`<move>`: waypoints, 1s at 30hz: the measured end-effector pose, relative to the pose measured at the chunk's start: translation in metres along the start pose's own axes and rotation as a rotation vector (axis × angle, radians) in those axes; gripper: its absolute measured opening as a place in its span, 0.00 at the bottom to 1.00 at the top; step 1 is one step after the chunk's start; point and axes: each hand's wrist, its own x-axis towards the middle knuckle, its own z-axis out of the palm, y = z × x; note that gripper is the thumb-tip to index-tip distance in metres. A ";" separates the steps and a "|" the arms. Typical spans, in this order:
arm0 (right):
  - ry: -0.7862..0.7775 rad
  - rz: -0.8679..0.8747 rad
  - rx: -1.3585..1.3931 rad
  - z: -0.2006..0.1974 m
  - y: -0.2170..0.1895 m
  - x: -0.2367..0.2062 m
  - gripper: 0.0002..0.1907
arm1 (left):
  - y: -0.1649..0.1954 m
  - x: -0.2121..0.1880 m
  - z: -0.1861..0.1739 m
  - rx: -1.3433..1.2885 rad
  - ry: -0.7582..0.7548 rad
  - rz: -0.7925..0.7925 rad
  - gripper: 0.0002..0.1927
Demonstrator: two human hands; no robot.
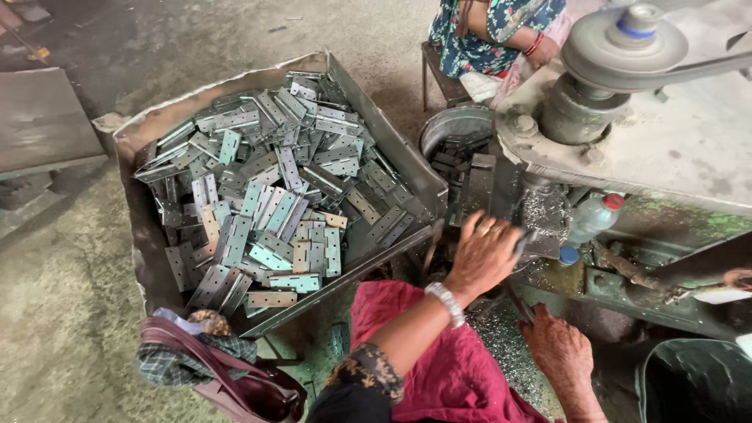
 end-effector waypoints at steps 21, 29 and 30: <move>0.102 -0.069 0.024 0.006 0.000 -0.002 0.28 | 0.005 0.006 0.007 0.257 -0.078 -0.159 0.34; 0.028 -0.052 0.066 0.017 0.011 0.007 0.27 | 0.015 0.047 0.004 0.456 -0.497 -0.250 0.25; 0.023 -0.036 0.076 0.027 0.015 0.007 0.27 | 0.015 0.048 0.004 0.447 -0.435 -0.263 0.28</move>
